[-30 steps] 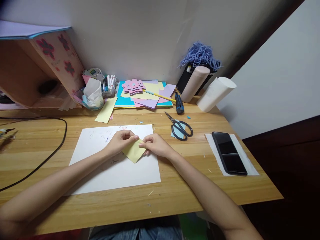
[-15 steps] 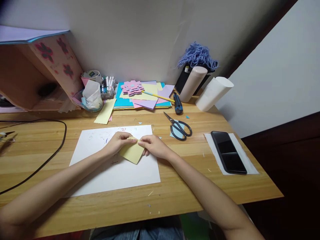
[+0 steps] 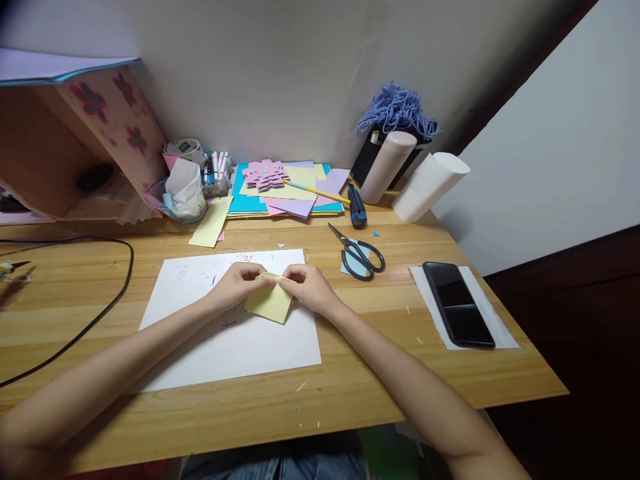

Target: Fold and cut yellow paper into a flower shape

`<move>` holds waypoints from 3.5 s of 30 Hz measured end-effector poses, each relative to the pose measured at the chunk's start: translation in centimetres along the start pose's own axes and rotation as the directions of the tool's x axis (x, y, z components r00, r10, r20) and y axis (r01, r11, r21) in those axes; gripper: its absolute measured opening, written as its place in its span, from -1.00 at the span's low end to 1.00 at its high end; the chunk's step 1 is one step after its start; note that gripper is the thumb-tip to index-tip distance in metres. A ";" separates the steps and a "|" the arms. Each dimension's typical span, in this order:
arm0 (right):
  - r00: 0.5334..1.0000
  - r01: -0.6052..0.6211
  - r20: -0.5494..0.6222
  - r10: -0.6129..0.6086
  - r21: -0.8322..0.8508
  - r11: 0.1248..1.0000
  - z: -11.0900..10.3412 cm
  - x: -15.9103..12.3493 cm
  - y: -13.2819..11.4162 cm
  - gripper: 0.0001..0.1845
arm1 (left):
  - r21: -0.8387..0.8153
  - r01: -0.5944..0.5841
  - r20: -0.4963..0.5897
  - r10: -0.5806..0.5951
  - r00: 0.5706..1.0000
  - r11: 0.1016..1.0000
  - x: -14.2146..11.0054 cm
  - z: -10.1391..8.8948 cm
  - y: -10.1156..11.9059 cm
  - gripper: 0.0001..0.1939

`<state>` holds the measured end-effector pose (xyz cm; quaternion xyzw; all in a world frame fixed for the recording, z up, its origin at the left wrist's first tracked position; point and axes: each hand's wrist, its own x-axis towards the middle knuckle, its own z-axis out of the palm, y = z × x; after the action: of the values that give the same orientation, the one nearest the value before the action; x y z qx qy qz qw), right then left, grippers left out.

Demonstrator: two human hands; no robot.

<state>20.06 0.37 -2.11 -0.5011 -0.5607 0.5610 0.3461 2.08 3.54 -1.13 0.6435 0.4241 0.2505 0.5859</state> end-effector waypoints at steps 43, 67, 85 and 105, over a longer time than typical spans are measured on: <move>0.423 0.630 0.380 -0.823 -0.776 -0.035 -1.7 0.0 -0.4 -0.76 | -0.317 0.184 0.185 -0.130 0.974 0.930 0.7 -0.8 0.0 -0.63; 0.773 0.400 -0.091 -0.627 -0.698 0.594 0.6 -0.4 -0.7 -0.98 | -0.253 0.176 0.186 -0.130 0.974 0.951 0.6 -0.9 0.0 -0.70; 0.908 0.239 -0.340 -0.246 -0.064 0.969 0.2 0.6 0.4 -0.75 | -0.217 0.131 0.006 -0.133 0.991 0.967 0.3 -0.1 0.2 -0.70; 0.920 0.192 -0.363 -0.146 0.095 0.977 0.3 0.9 0.3 -0.67 | -0.219 0.171 0.062 -0.161 0.985 0.961 0.3 0.3 0.2 -0.62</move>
<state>19.57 1.12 -2.63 -0.5201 -0.4932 0.4647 0.5199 2.51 3.63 -1.04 0.5412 0.4329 0.2324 0.6824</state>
